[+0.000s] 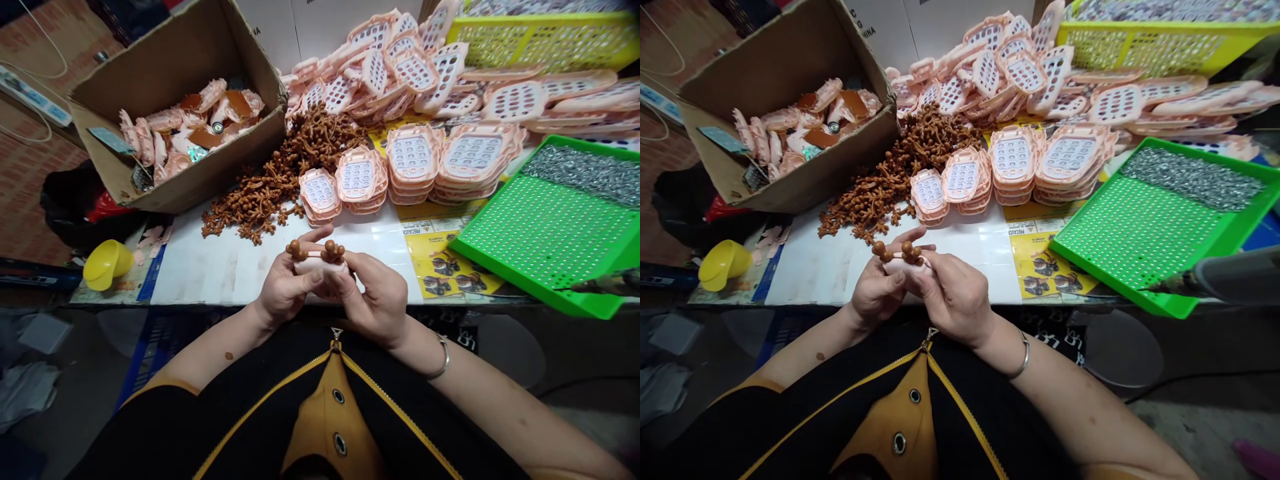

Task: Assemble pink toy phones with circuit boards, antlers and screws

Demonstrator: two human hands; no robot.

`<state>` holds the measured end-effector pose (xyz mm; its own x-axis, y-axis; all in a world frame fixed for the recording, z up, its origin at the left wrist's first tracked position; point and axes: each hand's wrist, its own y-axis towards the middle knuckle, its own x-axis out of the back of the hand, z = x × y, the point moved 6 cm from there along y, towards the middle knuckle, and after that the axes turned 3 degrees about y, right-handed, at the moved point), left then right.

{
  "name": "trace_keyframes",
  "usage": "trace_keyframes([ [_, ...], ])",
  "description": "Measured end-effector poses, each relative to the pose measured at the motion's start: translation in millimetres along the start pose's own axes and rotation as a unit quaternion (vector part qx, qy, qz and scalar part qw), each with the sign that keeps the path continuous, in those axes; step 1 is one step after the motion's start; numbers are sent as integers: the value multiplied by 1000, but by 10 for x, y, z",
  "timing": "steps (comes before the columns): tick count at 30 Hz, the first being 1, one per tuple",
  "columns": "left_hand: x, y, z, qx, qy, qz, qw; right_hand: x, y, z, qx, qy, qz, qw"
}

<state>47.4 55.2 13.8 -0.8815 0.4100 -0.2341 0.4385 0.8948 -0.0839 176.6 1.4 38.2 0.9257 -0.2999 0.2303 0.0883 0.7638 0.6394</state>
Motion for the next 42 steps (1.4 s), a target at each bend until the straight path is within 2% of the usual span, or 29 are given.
trace_keyframes([
  [2,3,2,7,-8,11,2,1000,-10,3,42,30,-23,8,999],
  [4,15,10,43,14,8,3,1000,-22,25,33,27,-24,27,999],
  [6,39,20,69,30,-2,-4,1000,-2,64,-12,9,-16,31,999],
  [10,41,23,81,31,12,12,999,147,149,-174,-58,19,-8,998],
  [13,-14,7,119,72,34,45,996,145,178,-238,-105,76,52,990],
  [15,-61,-9,132,105,37,64,992,148,184,-162,-81,59,70,992],
  [19,-148,-49,112,142,29,92,985,174,184,119,36,-71,33,996],
  [20,-158,-57,103,142,22,94,985,171,186,138,36,-72,28,996],
  [22,-147,-67,93,137,10,83,987,177,190,77,-12,-22,19,999],
  [25,-68,-64,98,118,-4,38,992,180,152,-60,-66,45,17,997],
  [29,34,-49,76,72,9,-17,997,127,35,-41,-23,4,60,998],
  [35,-22,-17,31,27,48,13,998,124,-22,122,67,-133,4,989],
  [39,-2,-7,52,50,-28,0,998,95,-3,44,75,-115,39,990],
  [42,50,-5,28,36,-88,-22,995,92,-53,11,103,-177,45,978],
])
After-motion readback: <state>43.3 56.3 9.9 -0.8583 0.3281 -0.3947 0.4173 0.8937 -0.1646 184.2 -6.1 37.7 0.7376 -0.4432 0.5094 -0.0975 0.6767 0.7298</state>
